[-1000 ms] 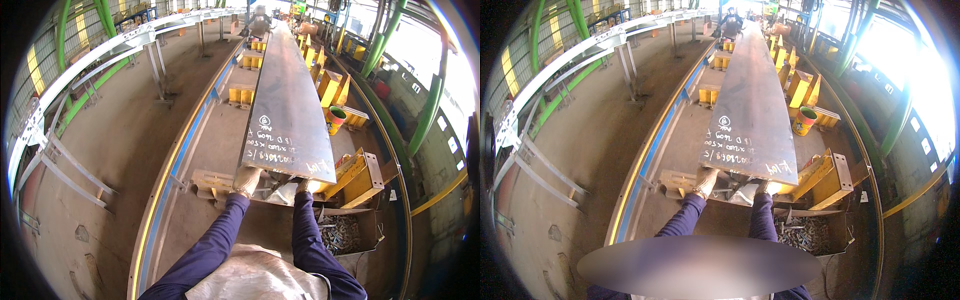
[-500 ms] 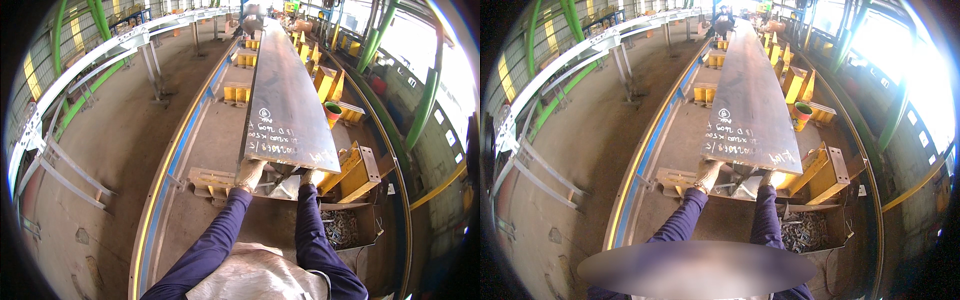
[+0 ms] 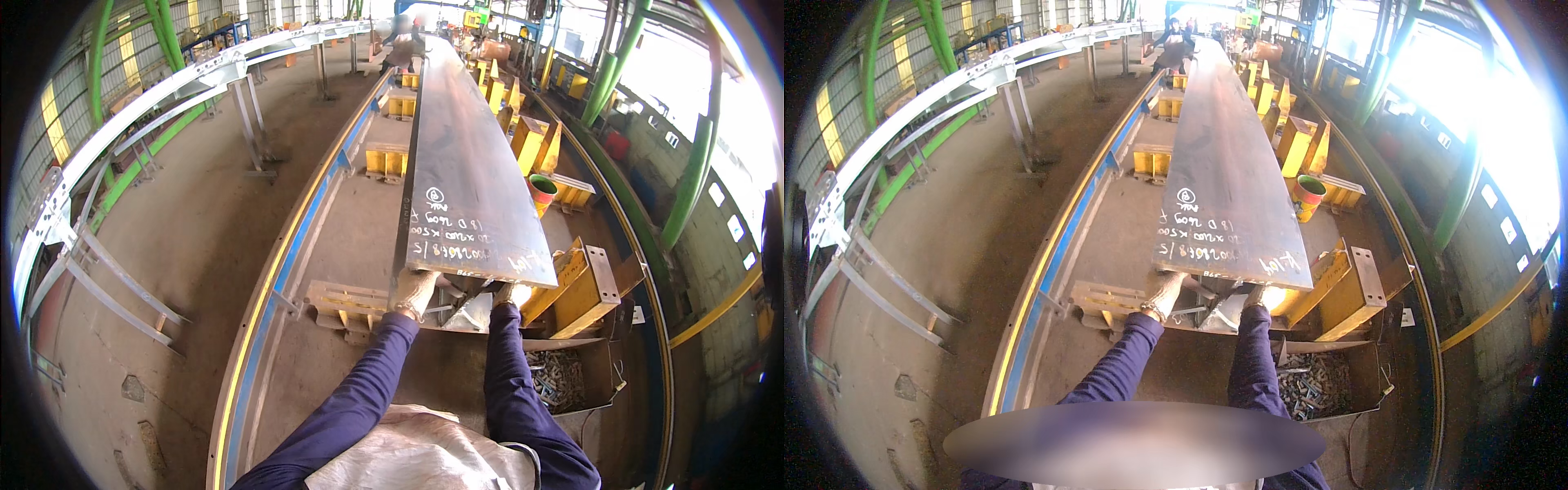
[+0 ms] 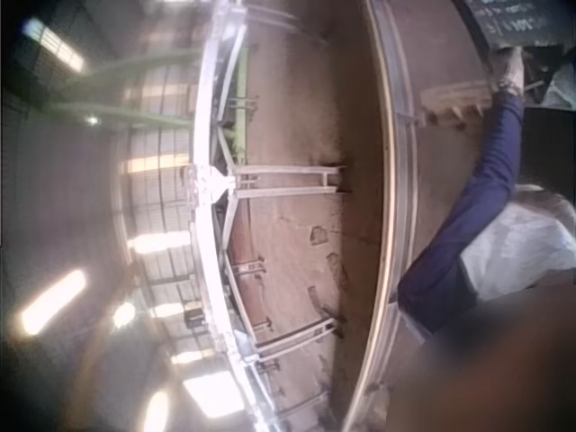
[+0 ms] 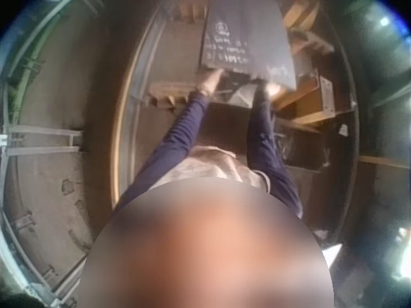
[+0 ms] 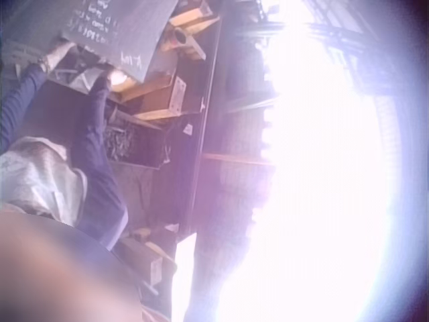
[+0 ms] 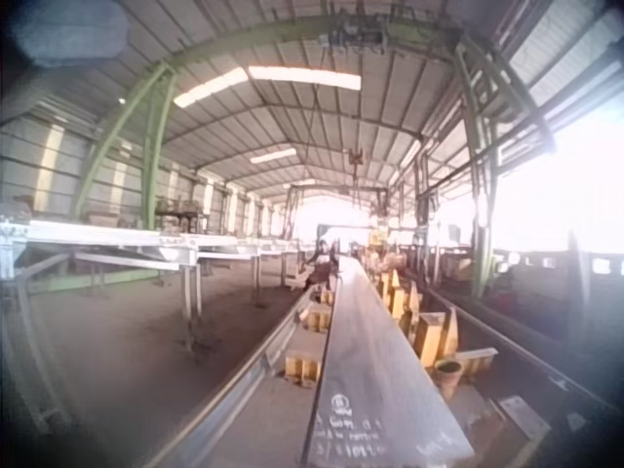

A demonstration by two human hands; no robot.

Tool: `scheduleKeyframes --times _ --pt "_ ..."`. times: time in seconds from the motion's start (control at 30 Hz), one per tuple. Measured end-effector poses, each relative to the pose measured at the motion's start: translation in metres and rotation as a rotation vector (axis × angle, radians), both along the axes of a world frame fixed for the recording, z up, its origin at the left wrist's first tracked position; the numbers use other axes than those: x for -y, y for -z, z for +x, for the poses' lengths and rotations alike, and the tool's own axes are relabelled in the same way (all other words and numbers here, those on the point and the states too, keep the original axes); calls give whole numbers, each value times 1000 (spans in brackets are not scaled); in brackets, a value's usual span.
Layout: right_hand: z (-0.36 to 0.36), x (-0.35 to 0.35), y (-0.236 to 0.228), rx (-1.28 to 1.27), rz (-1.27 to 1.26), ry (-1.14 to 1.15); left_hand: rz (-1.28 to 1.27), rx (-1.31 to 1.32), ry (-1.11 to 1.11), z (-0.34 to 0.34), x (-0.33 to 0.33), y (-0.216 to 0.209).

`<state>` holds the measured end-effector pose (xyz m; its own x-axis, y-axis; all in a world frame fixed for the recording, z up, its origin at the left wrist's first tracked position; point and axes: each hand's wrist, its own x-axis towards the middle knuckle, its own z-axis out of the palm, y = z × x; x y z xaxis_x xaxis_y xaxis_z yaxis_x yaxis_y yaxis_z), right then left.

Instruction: The person guides a large curved metal sheet suspended by chains, then manually lifts and carries a long flat metal sheet across the workshop floor, placing it onto a stack of similar sheets.

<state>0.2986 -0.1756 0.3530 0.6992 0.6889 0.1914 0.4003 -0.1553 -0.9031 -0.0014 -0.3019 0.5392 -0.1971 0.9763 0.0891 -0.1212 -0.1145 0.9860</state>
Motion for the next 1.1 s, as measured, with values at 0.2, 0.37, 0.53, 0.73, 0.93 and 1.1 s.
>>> scheduleKeyframes --times 0.2,0.37,0.53,0.73,0.93,1.1 --pt "-30 -50 96 492 -514 -71 -164 -67 -149 -22 -5 15" --pt "125 -66 140 58 152 52 -165 -66 171 24 -14 -6" --pt "-35 -16 26 309 -410 -164 -234 -237 -105 -24 -8 18" --pt "54 19 13 572 -373 -315 -263 -177 258 2 -24 31" --pt "-20 -4 10 899 -769 -162 -324 -307 226 -8 -33 48" --pt "-25 3 3 1066 -785 -183 -212 -505 264 -21 -40 74"
